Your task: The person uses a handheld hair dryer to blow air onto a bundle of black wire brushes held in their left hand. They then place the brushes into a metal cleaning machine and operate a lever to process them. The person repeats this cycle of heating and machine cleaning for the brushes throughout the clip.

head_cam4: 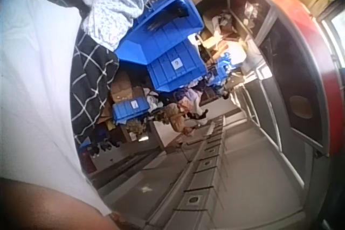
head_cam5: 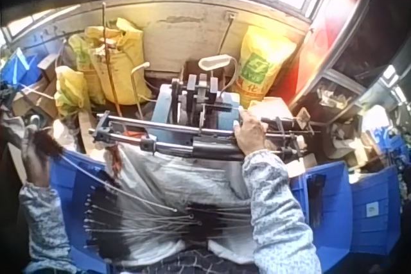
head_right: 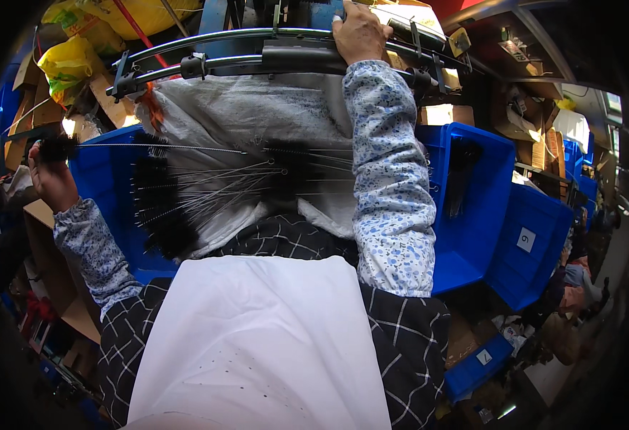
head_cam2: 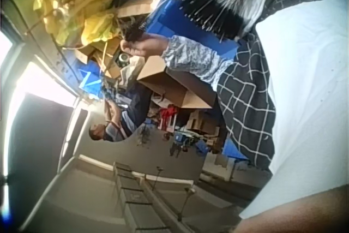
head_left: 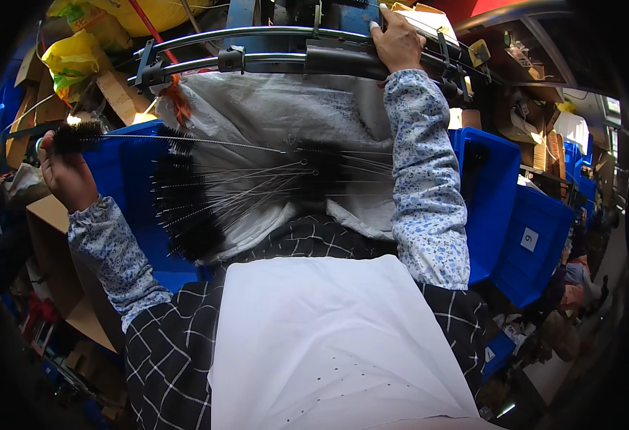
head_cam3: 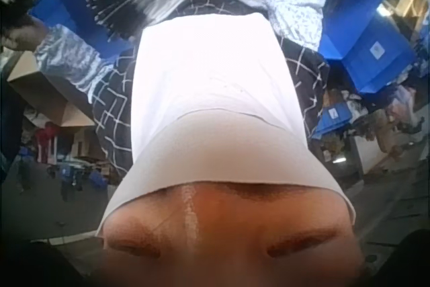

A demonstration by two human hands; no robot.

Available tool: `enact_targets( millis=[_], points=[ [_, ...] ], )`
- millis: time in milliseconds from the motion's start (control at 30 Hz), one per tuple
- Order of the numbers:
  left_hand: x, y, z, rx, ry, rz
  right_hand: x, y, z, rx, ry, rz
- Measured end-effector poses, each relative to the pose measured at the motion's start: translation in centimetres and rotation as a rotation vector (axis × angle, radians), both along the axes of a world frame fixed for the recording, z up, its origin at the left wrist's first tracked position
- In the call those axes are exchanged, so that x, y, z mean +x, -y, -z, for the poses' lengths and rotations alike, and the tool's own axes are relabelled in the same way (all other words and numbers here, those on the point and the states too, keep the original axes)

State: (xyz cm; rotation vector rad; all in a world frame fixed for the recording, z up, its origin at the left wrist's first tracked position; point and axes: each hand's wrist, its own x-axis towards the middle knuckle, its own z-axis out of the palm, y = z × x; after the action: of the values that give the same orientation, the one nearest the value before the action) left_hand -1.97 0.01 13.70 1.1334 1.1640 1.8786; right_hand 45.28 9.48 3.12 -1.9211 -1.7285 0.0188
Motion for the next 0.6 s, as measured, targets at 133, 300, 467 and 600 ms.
enact_targets(
  millis=[133,300,467,600],
  points=[
    [3.5,-0.2,-0.4,-0.024,-0.061,0.028,3.0,-1.2,-0.7,0.155,-0.079,-0.072],
    [9.0,-1.4,0.1,-0.125,-0.046,0.21,8.0,-3.7,0.0,-0.208,0.047,-0.08],
    [11.5,-0.9,0.4,-0.206,0.004,0.336,9.3,3.4,-5.3,-0.395,-0.219,-0.203],
    [15.7,-0.7,1.4,-0.256,-0.017,0.589,5.7,9.7,-7.8,-0.682,-0.345,-0.612]
  ],
)
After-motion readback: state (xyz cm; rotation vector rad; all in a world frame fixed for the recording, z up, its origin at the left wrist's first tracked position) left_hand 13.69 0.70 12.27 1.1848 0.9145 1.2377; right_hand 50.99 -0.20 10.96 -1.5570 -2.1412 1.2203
